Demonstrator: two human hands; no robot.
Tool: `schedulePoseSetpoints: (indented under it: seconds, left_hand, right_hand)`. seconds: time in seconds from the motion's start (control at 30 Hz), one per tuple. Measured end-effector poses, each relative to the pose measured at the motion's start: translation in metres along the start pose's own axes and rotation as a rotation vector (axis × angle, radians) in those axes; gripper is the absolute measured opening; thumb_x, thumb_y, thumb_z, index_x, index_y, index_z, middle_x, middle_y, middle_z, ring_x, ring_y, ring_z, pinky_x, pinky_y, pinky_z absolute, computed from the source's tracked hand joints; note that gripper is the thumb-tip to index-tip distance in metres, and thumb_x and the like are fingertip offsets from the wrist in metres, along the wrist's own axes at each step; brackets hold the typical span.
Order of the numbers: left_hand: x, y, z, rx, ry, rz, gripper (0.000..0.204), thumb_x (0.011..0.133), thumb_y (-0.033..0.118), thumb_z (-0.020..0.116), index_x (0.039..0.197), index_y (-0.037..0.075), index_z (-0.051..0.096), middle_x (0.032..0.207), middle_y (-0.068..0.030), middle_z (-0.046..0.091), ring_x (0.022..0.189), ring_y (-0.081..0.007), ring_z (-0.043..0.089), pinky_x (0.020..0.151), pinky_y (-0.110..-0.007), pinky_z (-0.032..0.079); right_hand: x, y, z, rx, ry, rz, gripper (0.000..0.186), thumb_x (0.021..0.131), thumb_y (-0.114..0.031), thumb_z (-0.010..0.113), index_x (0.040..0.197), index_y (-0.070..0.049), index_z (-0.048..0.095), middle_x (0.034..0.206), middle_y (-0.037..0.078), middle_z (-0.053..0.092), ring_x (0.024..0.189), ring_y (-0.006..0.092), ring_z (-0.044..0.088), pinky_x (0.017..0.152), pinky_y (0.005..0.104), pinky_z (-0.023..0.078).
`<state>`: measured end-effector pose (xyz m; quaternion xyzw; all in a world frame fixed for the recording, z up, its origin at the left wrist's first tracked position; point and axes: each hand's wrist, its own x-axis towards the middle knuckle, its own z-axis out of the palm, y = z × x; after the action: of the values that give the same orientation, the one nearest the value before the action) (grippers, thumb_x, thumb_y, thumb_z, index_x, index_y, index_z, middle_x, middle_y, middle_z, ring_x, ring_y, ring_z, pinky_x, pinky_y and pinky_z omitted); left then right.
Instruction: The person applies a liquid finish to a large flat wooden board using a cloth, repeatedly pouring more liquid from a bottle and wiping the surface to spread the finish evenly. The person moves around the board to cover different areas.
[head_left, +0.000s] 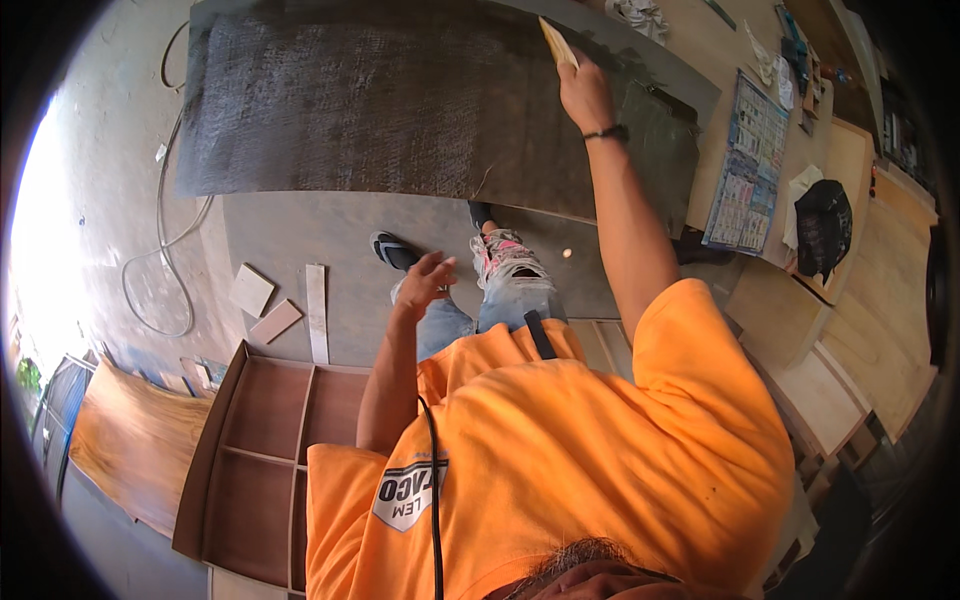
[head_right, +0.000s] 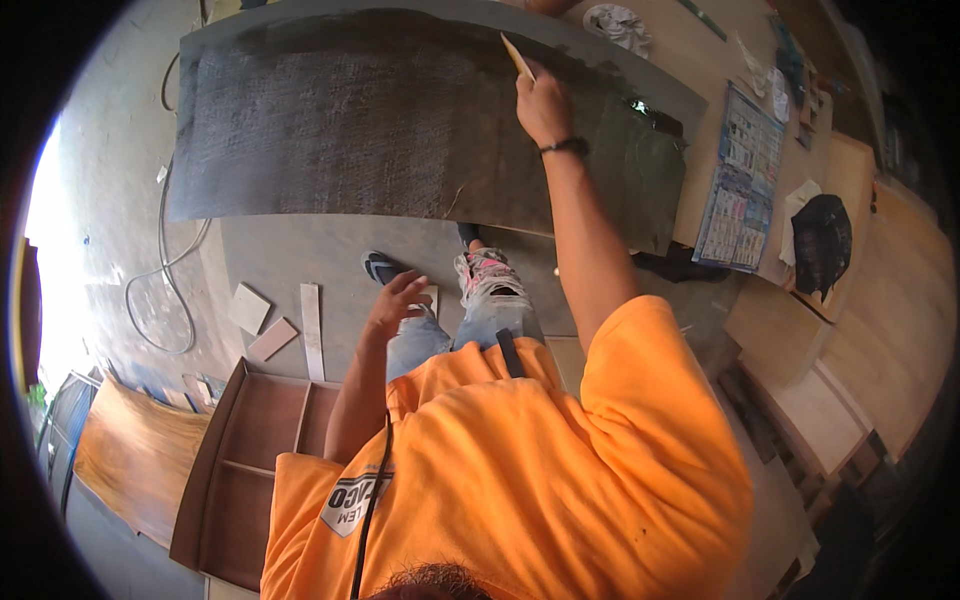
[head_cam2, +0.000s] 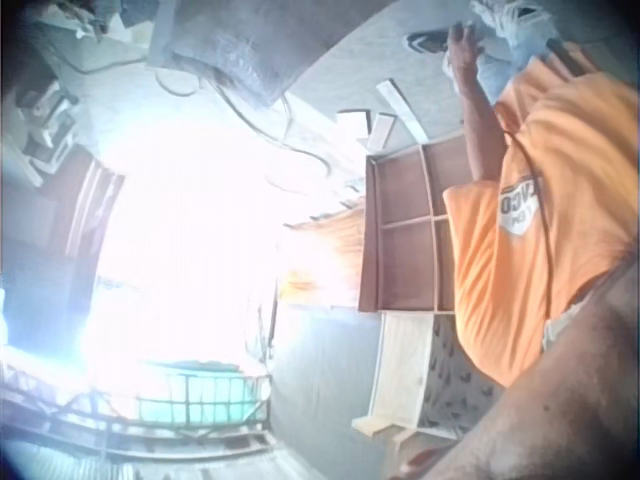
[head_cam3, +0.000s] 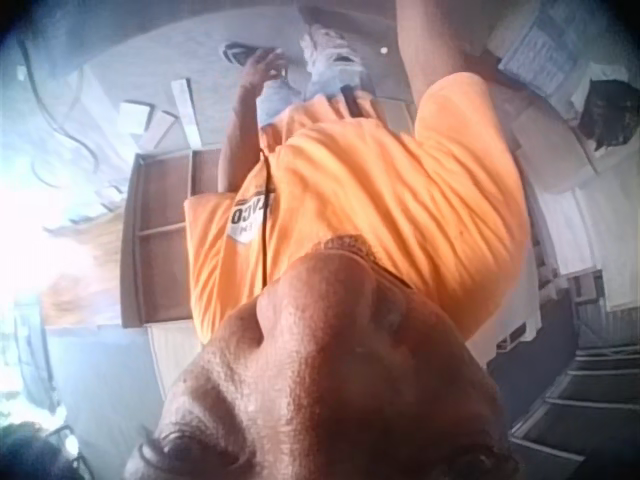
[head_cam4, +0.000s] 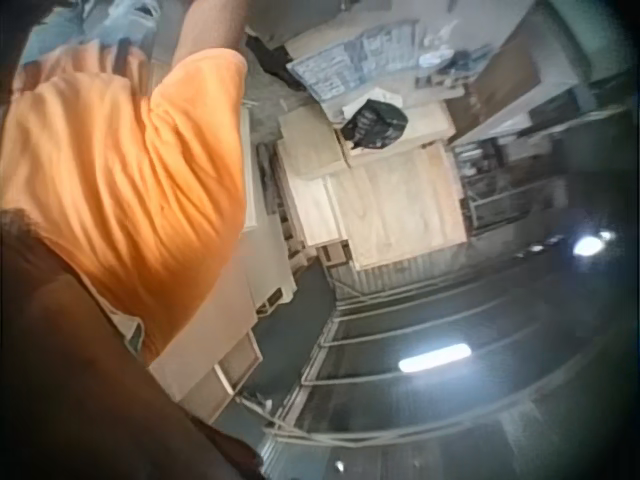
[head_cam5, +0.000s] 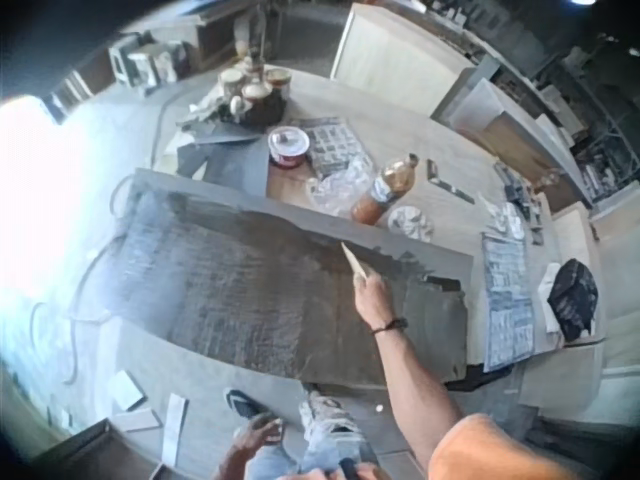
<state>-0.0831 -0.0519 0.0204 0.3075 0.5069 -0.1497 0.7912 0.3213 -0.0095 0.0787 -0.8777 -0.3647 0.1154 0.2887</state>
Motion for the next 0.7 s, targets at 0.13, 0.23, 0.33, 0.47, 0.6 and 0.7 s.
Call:
schedulePoseSetpoints:
  seconds: [0.13, 0.23, 0.33, 0.47, 0.6, 0.7]
  left_hand:
    - [0.021, 0.021, 0.069, 0.016, -0.041, 0.025, 0.072, 0.086, 0.036, 0.065, 0.139, -0.003, 0.036, 0.117, -0.0123, 0.061, 0.094, -0.0199, 0.063, 0.071, -0.032, 0.050]
    - [0.042, 0.023, 0.101, 0.026, -0.073, 0.062, 0.074, 0.086, 0.036, 0.065, 0.140, -0.004, 0.034, 0.118, -0.0121, 0.060, 0.092, -0.0181, 0.062, 0.070, -0.030, 0.049]
    - [0.049, 0.034, 0.123, 0.011, -0.044, 0.093, 0.077, 0.086, 0.036, 0.065, 0.140, -0.006, 0.031, 0.119, -0.0119, 0.060, 0.090, -0.0163, 0.061, 0.068, -0.028, 0.048]
    - [0.060, 0.051, 0.141, -0.042, 0.003, 0.099, 0.081, 0.086, 0.036, 0.066, 0.141, -0.008, 0.027, 0.120, -0.0120, 0.060, 0.089, -0.0165, 0.061, 0.066, -0.028, 0.048]
    - [0.061, 0.062, 0.145, -0.065, 0.024, 0.057, 0.081, 0.085, 0.034, 0.067, 0.142, -0.008, 0.026, 0.123, -0.0138, 0.060, 0.092, -0.0188, 0.062, 0.067, -0.029, 0.048]
    - [0.065, 0.072, 0.146, -0.056, 0.046, 0.057, 0.081, 0.086, 0.034, 0.067, 0.141, -0.009, 0.026, 0.125, -0.0169, 0.058, 0.094, -0.0192, 0.062, 0.072, -0.029, 0.049]
  right_hand:
    - [0.046, 0.038, 0.057, -0.303, 0.060, -0.170, 0.031, 0.086, -0.020, 0.052, 0.115, -0.009, 0.057, 0.107, 0.015, 0.062, 0.100, 0.0369, 0.059, 0.084, 0.0482, 0.048]
    - [0.040, 0.044, 0.109, -0.560, 0.033, -0.228, 0.030, 0.082, -0.015, 0.056, 0.111, -0.008, 0.055, 0.106, 0.012, 0.060, 0.101, 0.0338, 0.059, 0.084, 0.0512, 0.046]
    - [0.027, 0.031, 0.101, -0.359, -0.108, -0.432, 0.030, 0.081, -0.012, 0.057, 0.111, -0.007, 0.055, 0.108, 0.014, 0.060, 0.101, 0.0350, 0.059, 0.086, 0.0487, 0.046]
    - [0.028, 0.029, 0.056, -0.163, 0.013, -0.303, 0.030, 0.080, -0.009, 0.057, 0.109, -0.003, 0.055, 0.107, 0.018, 0.060, 0.101, 0.0378, 0.058, 0.088, 0.0462, 0.046]
    - [0.041, 0.095, 0.038, -0.341, -0.019, 0.182, 0.030, 0.080, -0.015, 0.058, 0.104, 0.003, 0.055, 0.103, 0.024, 0.061, 0.095, 0.0400, 0.060, 0.084, 0.0485, 0.048]
    - [0.054, 0.105, 0.052, -0.437, -0.117, 0.358, 0.027, 0.082, -0.019, 0.056, 0.101, 0.000, 0.058, 0.101, 0.023, 0.063, 0.093, 0.0405, 0.062, 0.084, 0.0486, 0.049]
